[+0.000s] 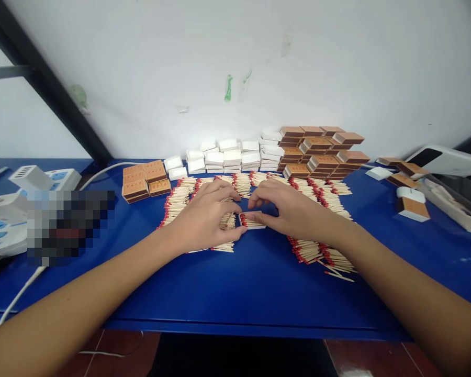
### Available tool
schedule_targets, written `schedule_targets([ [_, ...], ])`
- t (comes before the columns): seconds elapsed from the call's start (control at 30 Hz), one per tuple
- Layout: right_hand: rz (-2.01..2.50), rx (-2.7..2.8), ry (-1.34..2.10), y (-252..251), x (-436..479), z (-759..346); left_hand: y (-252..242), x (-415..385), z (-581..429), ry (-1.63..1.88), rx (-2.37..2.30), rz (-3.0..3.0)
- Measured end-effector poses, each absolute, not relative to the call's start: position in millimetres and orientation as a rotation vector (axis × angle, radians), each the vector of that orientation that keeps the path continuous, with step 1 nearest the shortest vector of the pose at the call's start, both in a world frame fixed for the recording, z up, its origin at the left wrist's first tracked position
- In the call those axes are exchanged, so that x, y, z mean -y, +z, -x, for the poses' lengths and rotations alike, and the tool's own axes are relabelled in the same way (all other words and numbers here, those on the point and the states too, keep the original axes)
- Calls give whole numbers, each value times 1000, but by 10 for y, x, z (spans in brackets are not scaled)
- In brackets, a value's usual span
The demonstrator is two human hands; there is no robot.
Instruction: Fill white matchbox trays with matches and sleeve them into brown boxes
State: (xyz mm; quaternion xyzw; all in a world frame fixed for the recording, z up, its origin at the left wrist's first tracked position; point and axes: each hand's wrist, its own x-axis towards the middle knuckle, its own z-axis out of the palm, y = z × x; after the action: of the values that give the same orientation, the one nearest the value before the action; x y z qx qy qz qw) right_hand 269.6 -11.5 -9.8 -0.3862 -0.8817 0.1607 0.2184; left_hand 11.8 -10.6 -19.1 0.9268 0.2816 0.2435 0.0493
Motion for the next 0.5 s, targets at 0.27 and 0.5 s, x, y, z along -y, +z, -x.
schedule_targets([
  [0.27, 1077, 2430, 476, -79, 139, -2685, -201, 111, -122, 777, -848, -2837],
  [0.5, 1082, 2437, 488, -71, 141, -2698, -202, 106, -125, 757, -867, -2841],
])
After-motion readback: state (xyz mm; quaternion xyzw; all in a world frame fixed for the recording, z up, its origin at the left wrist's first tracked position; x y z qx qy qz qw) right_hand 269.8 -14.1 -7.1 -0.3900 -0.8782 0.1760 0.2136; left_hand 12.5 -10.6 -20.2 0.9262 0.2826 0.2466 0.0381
